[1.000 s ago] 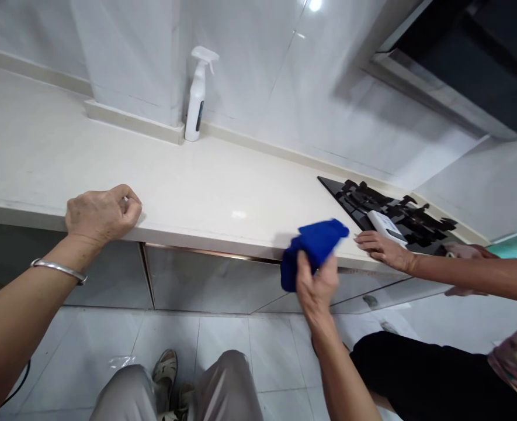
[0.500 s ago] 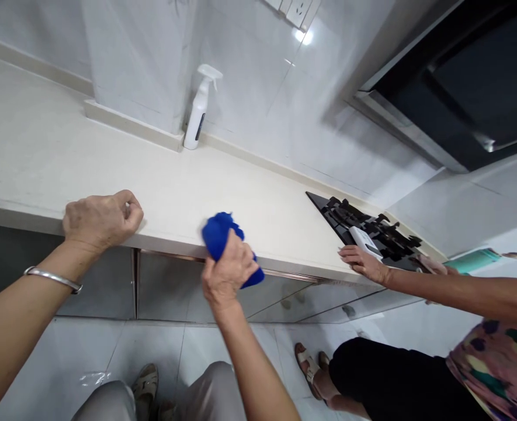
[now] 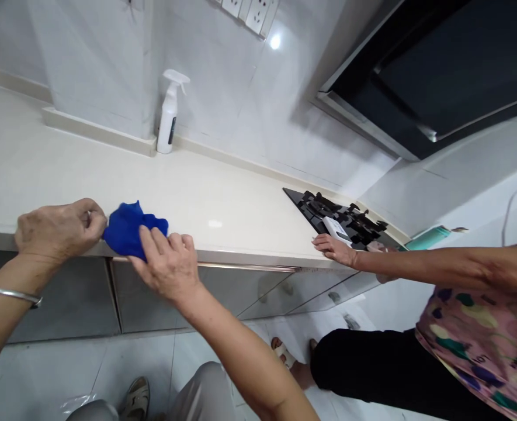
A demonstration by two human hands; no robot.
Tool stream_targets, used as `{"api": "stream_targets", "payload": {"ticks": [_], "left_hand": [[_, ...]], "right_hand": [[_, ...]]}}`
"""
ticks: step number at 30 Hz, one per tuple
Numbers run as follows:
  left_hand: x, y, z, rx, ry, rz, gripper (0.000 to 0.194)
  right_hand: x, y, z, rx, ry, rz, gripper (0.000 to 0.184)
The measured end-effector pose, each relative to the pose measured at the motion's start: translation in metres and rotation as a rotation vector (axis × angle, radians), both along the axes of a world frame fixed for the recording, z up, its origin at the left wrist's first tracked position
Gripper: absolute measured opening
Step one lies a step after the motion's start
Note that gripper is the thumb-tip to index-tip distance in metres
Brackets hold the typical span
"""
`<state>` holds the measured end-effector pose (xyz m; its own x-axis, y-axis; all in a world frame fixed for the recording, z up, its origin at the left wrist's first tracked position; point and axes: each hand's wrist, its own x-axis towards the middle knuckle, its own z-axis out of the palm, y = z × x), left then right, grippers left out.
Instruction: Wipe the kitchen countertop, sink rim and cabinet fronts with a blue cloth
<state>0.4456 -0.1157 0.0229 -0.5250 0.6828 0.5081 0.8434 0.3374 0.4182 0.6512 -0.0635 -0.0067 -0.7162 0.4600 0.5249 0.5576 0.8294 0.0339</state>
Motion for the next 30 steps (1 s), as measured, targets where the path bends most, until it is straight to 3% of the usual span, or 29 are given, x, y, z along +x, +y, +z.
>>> {"api": "stream_targets", "payload": {"ticks": [4, 8, 12, 15, 18, 20, 22, 24, 27, 30], "left_hand": [[0.002, 0.001, 0.001, -0.011, 0.036, 0.018, 0.031], [-0.001, 0.004, 0.002, -0.137, 0.087, 0.082, 0.035], [-0.003, 0.008, 0.001, -0.216, 0.099, 0.119, 0.043], [-0.005, 0.009, 0.001, -0.237, 0.067, 0.112, 0.044], [-0.005, 0.008, -0.001, -0.203, 0.078, 0.118, 0.044], [-0.004, 0.007, -0.002, -0.189, 0.098, 0.117, 0.044], [-0.002, 0.007, -0.002, -0.197, 0.108, 0.105, 0.045], [-0.001, 0.006, -0.002, -0.200, 0.117, 0.098, 0.046], [0.000, 0.006, -0.002, -0.191, 0.123, 0.094, 0.048], [-0.001, 0.006, -0.004, -0.175, 0.120, 0.064, 0.045]], "right_hand": [[0.067, 0.036, -0.017, -0.022, 0.098, -0.161, 0.046], [0.148, 0.071, -0.034, 0.103, 0.205, -0.374, 0.041], [0.217, 0.110, -0.029, 0.074, 0.183, -0.622, 0.048], [0.237, 0.135, -0.018, 0.038, 0.295, -0.784, 0.058], [0.235, 0.147, -0.011, 0.011, 0.398, -0.636, 0.065], [0.227, 0.148, -0.010, -0.154, 0.369, -0.487, 0.065], [0.217, 0.147, -0.009, -0.307, 0.323, -0.448, 0.065], [0.201, 0.143, -0.006, -0.358, 0.273, -0.476, 0.068], [0.159, 0.132, -0.003, -0.333, 0.193, -0.457, 0.069], [0.094, 0.104, -0.003, -0.229, 0.142, -0.334, 0.060]]}}
